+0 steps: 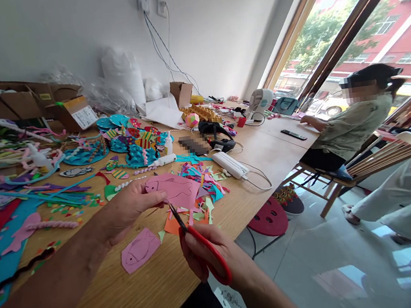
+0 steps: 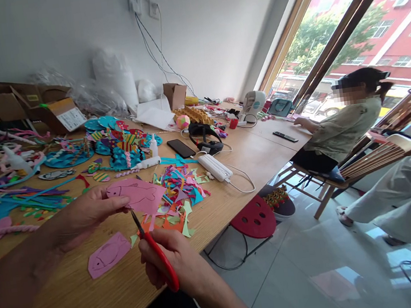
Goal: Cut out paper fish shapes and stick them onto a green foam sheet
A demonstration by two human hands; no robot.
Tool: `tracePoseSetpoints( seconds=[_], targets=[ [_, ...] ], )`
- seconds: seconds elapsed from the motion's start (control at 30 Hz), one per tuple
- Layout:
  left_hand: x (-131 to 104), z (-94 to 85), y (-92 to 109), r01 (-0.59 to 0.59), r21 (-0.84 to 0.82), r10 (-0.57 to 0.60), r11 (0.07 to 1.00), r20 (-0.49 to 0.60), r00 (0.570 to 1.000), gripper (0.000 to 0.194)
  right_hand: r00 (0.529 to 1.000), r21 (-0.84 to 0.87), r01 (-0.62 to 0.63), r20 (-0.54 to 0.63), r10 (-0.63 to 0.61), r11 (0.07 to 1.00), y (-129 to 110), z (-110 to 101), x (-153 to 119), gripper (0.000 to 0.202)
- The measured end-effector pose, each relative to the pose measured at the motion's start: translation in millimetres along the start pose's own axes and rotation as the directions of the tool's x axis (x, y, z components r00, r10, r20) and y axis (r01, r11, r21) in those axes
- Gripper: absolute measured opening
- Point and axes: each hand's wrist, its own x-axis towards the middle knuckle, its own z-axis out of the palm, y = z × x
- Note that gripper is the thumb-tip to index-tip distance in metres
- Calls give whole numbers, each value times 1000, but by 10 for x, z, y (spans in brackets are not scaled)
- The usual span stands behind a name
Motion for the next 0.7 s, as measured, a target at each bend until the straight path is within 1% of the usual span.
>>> tracePoseSetpoints(
  seconds=[0.07,0.2,0.43,0.57,0.7],
  targets=[
    [4,-4,-4,-31,30,31,999,-8,999,4,1000,-8,2,-2,-2,1000,7,-2,-6,51],
    [-1,4,4,-40,41,40,998,19,999,5,1000,-15,12,0,-12,1000,4,1,-17,51],
    [-13,41,49,-5,55,3,998,42,999,6,1000,3,12,-2,-12,1000,12,0,-23,51],
    [-17,50,47,-2,44,-2,999,80,997,6,1000,8,15,8,-15,1000,47,-16,-24,51],
    [-12,60,39,3,47,-7,999,85,996,6,1000,12,13,7,-13,1000,64,-20,-20,51]
  ],
)
